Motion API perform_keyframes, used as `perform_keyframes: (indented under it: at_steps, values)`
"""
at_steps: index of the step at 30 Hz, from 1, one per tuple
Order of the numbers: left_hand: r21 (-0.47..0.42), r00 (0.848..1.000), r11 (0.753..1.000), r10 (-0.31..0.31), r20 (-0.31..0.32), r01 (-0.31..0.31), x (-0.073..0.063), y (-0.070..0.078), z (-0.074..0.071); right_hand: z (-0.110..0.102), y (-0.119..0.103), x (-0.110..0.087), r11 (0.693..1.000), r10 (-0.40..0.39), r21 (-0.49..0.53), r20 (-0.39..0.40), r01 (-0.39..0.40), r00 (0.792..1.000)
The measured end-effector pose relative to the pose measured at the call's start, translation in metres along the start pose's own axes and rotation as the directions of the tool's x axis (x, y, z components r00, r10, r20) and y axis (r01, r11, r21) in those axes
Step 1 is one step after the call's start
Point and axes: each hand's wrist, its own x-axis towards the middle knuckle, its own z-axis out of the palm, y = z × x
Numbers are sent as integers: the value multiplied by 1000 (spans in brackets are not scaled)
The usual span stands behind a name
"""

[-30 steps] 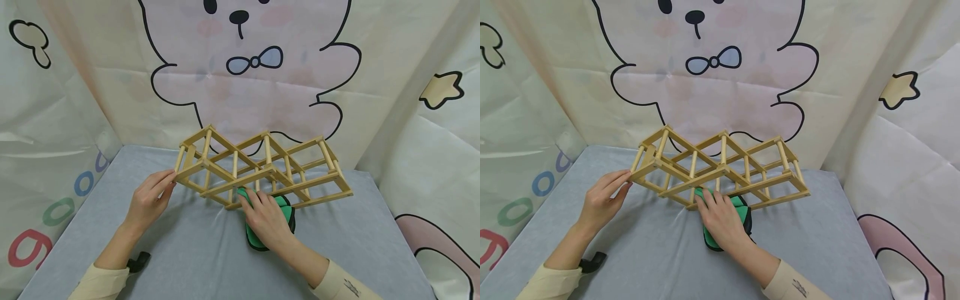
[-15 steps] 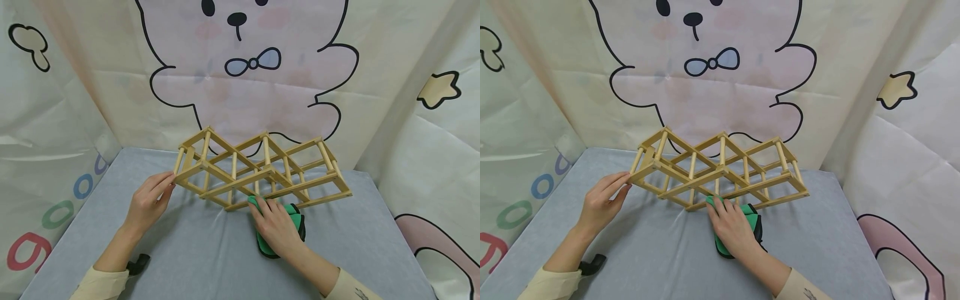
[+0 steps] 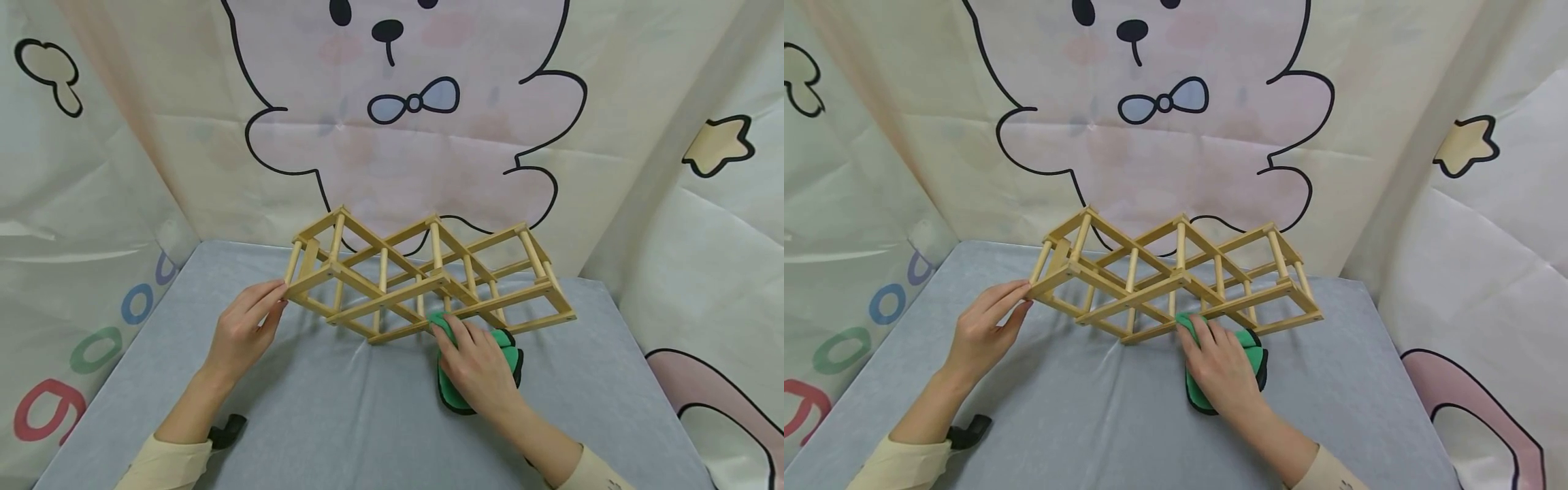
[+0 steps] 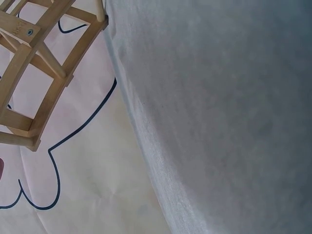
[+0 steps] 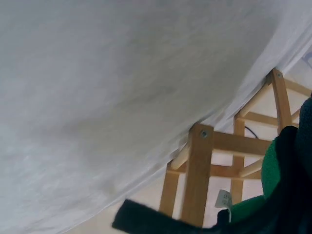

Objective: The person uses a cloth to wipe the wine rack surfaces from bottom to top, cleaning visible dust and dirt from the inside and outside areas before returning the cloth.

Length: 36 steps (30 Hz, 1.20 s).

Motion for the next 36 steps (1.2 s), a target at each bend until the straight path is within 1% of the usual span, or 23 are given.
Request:
perform_keyframes:
  at_steps: [4,7,10,16,25,27,29,33,36]
  values:
    - [1,1000,1000,-3,1,3,0,1,0,-4,8,-3,1000,1,13,-106,0,994]
    - [0,1000,1000,-6,2,6,0,1,0,-8,14,-4,1000,8,14,-143,-6,990]
    - [3,1000,1000,-8,5,8,0,1,-1,-13,19,-6,1000,16,8,-157,-15,988]
    - [4,1000,1000,-15,18,15,-1,1,-1,-20,24,-9,1000,19,7,-158,-18,987]
    - [9,1000,1000,-12,19,12,-1,1,-1,-21,27,-14,1000,4,12,-191,-2,982]
    - [9,1000,1000,-10,16,9,-1,1,0,-20,29,-19,1000,7,12,-189,-5,982]
    - [8,1000,1000,-10,15,10,-1,0,0,-20,32,-25,1000,16,12,-170,-14,985]
    - [9,1000,1000,-11,13,11,-1,0,0,-18,38,-40,998,63,20,-91,-62,994]
    - [8,1000,1000,-13,12,12,-1,0,-1,-19,43,-51,995,96,11,-17,-96,995]
